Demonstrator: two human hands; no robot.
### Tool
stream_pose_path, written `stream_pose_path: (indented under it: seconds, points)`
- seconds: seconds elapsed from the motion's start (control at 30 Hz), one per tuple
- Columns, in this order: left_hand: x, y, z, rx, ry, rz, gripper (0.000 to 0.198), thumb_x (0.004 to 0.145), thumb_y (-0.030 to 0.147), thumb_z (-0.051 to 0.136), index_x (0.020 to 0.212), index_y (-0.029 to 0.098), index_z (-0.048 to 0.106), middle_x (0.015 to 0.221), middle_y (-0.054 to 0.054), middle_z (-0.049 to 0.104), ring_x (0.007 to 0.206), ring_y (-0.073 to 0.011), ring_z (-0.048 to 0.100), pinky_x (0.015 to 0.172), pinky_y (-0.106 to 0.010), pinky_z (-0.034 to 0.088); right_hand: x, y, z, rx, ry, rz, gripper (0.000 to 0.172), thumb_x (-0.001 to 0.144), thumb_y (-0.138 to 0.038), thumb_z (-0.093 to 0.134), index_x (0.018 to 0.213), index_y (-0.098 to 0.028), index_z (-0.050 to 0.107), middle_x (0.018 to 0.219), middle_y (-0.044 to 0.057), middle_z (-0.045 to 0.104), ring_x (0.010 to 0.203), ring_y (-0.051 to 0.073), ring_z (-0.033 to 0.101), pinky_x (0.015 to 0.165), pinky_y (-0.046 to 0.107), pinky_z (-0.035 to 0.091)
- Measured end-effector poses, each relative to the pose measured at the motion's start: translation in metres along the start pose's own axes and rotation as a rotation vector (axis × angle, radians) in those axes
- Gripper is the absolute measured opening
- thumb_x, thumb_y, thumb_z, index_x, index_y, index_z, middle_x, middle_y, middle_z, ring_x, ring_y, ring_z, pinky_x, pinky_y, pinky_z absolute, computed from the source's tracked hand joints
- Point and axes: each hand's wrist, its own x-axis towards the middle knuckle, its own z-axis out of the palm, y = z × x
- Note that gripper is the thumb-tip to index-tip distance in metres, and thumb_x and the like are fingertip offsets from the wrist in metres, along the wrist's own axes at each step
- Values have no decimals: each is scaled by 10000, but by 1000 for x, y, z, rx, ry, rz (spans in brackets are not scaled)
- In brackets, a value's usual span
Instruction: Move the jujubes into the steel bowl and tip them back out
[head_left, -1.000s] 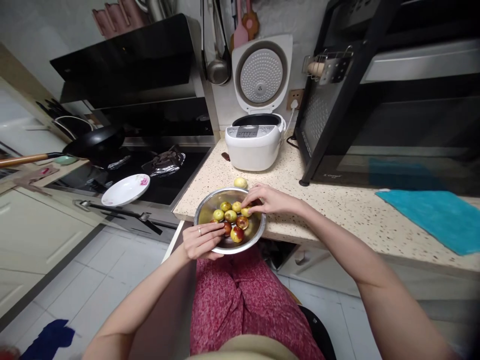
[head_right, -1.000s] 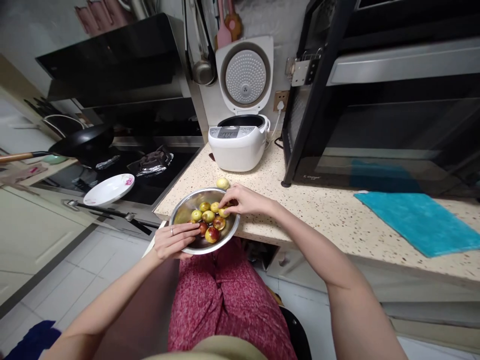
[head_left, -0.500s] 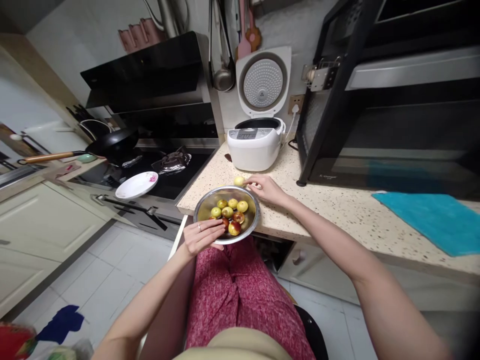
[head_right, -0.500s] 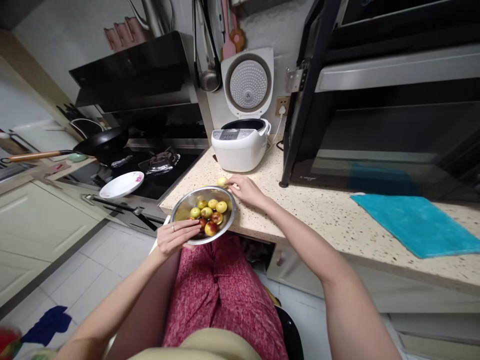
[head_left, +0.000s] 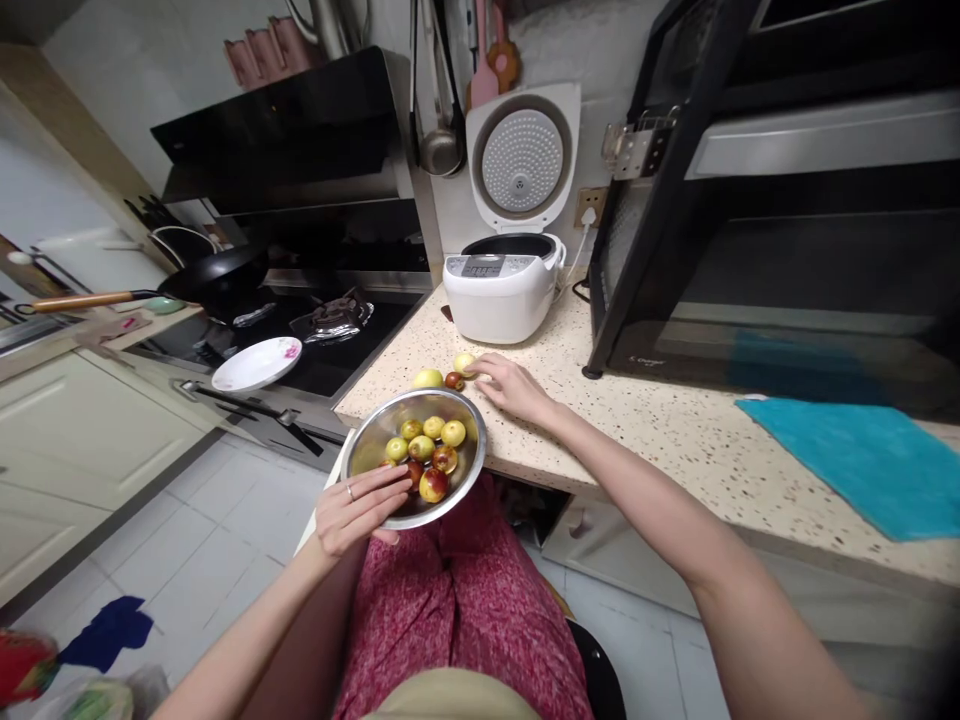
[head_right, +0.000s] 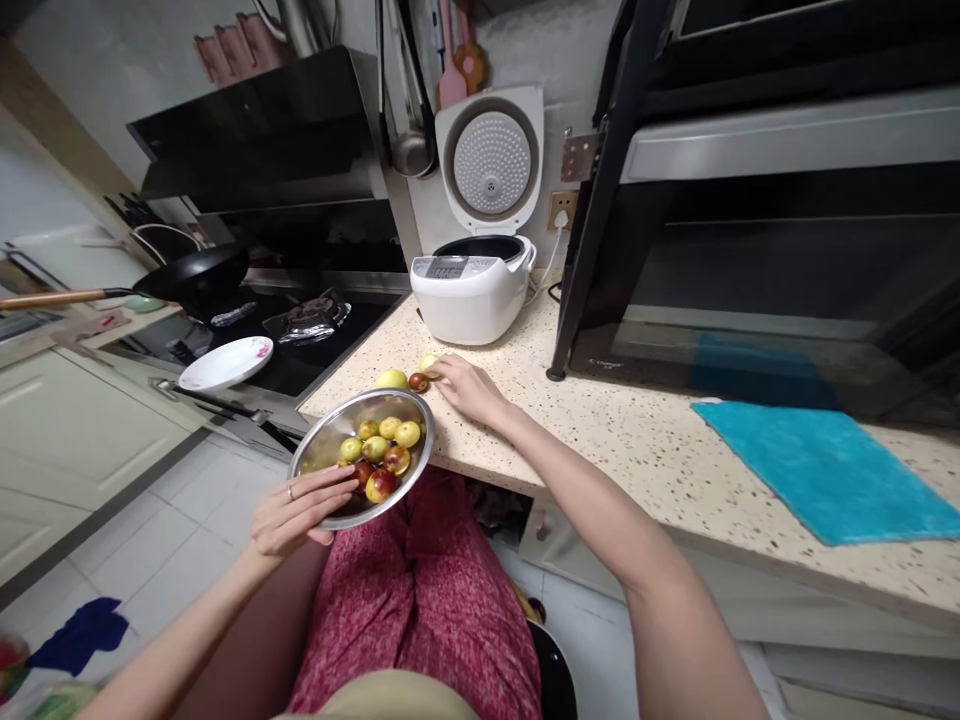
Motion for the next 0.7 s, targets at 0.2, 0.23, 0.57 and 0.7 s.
stream_pose_path:
  seconds: [0.2, 0.23, 0.57, 0.7]
  points:
    - [3, -2, 5, -15, 79, -28, 477, 1089, 448, 437, 1084, 64, 720, 1041, -136, 818, 1211, -243, 732, 974, -359, 662, 5, 0, 14, -167, -88, -115, 516, 1004, -111, 545, 1505, -236, 532, 1562, 122, 529, 1505, 301, 389, 1199, 581, 386]
    - [5, -2, 4, -6, 75, -14, 477, 1090, 448, 435, 1071, 67, 721, 1032, -134, 819, 1192, -242, 741, 959, -355, 667, 6, 1, 16, -174, -103, -121, 527, 1014, -124, 532, 1527, -244, 505, 1569, 121, 523, 1520, 297, 373, 1203, 582, 377]
    - [10, -7, 3, 11, 65, 44, 478, 1087, 469, 436, 1091, 86, 721, 1025, -105, 825, 1194, -226, 741, 1022, -356, 637, 7, -4, 6, -211, -20, -82, 358, 989, -202, 608, 1345, -181, 638, 1269, 149, 677, 1237, 326, 558, 1047, 524, 449]
    - [11, -8, 8, -1, 60, 60, 455, 1073, 475, 467, 1109, 101, 726, 1040, -106, 824, 1194, -234, 741, 1042, -372, 628, 6, -5, 1, -289, -169, -102, 204, 985, -214, 637, 1166, -205, 732, 1160, 124, 703, 1107, 310, 588, 968, 493, 471]
